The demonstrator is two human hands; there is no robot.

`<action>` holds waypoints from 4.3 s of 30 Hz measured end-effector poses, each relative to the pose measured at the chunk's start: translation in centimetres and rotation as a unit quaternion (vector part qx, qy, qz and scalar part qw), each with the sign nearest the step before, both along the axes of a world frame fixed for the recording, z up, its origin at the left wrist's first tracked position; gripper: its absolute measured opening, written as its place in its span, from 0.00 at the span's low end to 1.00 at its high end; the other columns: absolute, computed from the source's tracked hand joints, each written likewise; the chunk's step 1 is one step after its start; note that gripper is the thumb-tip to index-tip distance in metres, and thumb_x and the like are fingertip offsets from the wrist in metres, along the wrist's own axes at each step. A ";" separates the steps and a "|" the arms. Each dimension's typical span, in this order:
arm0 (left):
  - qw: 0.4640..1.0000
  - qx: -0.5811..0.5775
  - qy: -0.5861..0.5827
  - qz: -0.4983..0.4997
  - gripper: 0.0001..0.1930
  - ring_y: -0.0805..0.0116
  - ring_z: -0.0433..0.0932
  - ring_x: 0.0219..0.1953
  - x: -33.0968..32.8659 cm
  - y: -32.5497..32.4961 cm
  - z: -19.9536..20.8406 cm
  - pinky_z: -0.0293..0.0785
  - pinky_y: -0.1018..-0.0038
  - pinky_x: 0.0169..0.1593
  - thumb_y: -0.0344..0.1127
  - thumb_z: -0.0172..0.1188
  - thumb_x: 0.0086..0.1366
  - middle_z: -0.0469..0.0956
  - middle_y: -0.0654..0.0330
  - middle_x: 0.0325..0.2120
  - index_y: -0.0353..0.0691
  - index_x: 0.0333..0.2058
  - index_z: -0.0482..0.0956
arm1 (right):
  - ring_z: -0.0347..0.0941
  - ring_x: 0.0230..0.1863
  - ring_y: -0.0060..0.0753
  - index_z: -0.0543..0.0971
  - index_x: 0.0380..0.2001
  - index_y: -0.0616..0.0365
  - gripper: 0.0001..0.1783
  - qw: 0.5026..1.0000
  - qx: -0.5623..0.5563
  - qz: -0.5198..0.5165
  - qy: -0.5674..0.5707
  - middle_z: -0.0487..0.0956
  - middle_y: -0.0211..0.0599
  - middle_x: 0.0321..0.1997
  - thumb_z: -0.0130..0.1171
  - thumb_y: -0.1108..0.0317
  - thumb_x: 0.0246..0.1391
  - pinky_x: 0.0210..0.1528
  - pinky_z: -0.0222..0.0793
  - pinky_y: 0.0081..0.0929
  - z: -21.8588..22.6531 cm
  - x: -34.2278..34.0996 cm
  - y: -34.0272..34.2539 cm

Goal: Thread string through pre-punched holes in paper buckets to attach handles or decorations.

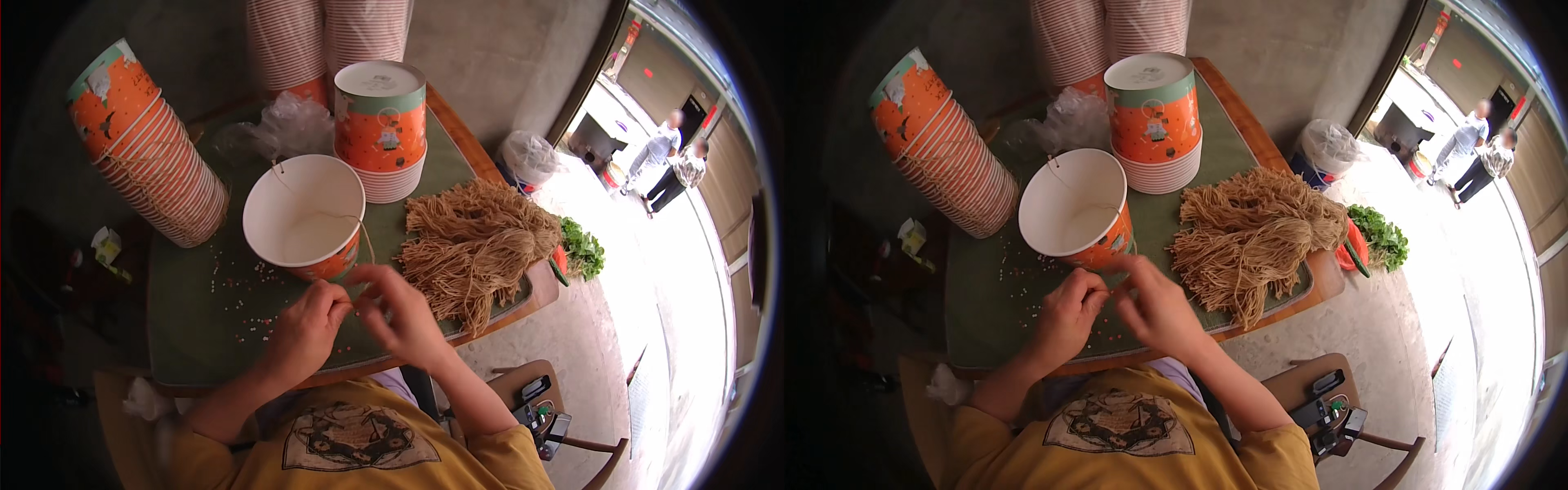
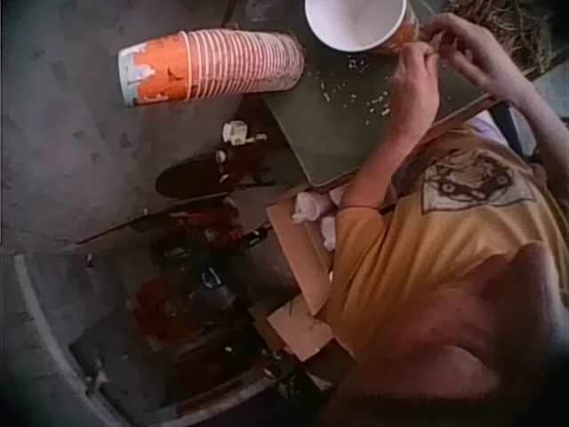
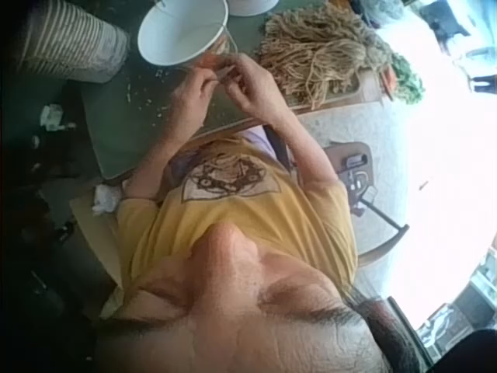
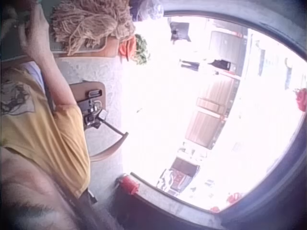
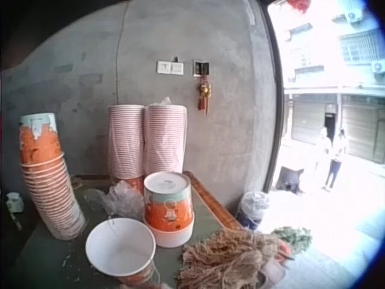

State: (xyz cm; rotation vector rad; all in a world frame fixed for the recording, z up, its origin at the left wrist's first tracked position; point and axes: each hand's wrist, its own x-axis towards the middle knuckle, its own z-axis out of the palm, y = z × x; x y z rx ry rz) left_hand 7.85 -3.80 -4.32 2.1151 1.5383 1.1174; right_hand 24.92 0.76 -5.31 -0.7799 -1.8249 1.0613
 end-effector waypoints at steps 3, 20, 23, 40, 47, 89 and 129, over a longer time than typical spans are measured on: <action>0.999 0.035 0.036 -0.009 0.11 0.52 0.76 0.31 -0.8 0.4 0.4 0.72 0.61 0.32 0.25 0.62 0.59 0.72 0.54 0.29 0.37 0.36 0.67 | 0.74 0.31 0.27 0.74 0.41 0.61 0.12 0.995 0.099 -0.011 0.002 0.75 0.36 0.33 0.56 0.80 0.52 0.34 0.70 0.20 -1.1 -1.1 0.2; 0.978 0.113 0.173 -0.007 0.13 0.53 0.73 0.40 -3.9 3.4 2.9 0.70 0.61 0.45 0.25 0.62 0.56 0.72 0.55 0.35 0.38 0.41 0.72 | 0.70 0.20 0.29 0.70 0.28 0.58 0.09 0.976 0.058 -0.209 0.010 0.72 0.34 0.21 0.62 0.75 0.48 0.25 0.68 0.26 -2.1 -4.4 0.6; 0.979 0.111 0.168 -0.003 0.13 0.53 0.73 0.39 -3.8 3.4 2.9 0.70 0.61 0.45 0.24 0.61 0.56 0.72 0.54 0.34 0.38 0.41 0.72 | 0.70 0.20 0.31 0.69 0.28 0.58 0.10 0.974 0.054 -0.217 0.014 0.72 0.35 0.22 0.62 0.74 0.48 0.25 0.69 0.27 -2.2 -4.9 0.8; 0.986 0.093 0.140 -0.011 0.16 0.55 0.74 0.37 -3.7 4.1 2.7 0.70 0.62 0.43 0.23 0.61 0.55 0.73 0.55 0.34 0.38 0.43 0.73 | 0.68 0.19 0.25 0.71 0.28 0.59 0.09 0.974 0.046 -0.223 0.021 0.72 0.34 0.20 0.62 0.73 0.51 0.24 0.67 0.23 -2.0 -5.7 2.1; 0.997 0.014 0.063 -0.050 0.14 0.61 0.75 0.34 -4.1 4.2 3.7 0.72 0.68 0.40 0.23 0.55 0.63 0.72 0.54 0.31 0.36 0.48 0.72 | 0.72 0.20 0.34 0.69 0.27 0.58 0.10 0.977 0.026 -0.211 0.006 0.74 0.35 0.21 0.62 0.71 0.51 0.25 0.69 0.29 -2.1 -5.7 2.3; 0.886 -0.365 -0.250 -0.141 0.09 0.77 0.74 0.35 -5.1 10.4 3.9 0.72 0.80 0.42 0.27 0.56 0.65 0.76 0.62 0.35 0.34 0.43 0.71 | 0.71 0.29 0.17 0.72 0.44 0.60 0.09 0.996 -0.060 -0.071 0.019 0.77 0.33 0.29 0.53 0.73 0.61 0.32 0.68 0.20 2.0 -2.4 5.8; 0.833 -0.426 -0.300 -0.187 0.08 0.78 0.73 0.32 -4.4 10.6 4.8 0.70 0.81 0.37 0.31 0.54 0.67 0.75 0.64 0.33 0.35 0.42 0.75 | 0.68 0.34 0.37 0.78 0.33 0.54 0.11 0.977 0.168 -0.113 -0.060 0.71 0.33 0.32 0.67 0.74 0.44 0.37 0.67 0.31 1.4 -2.2 4.6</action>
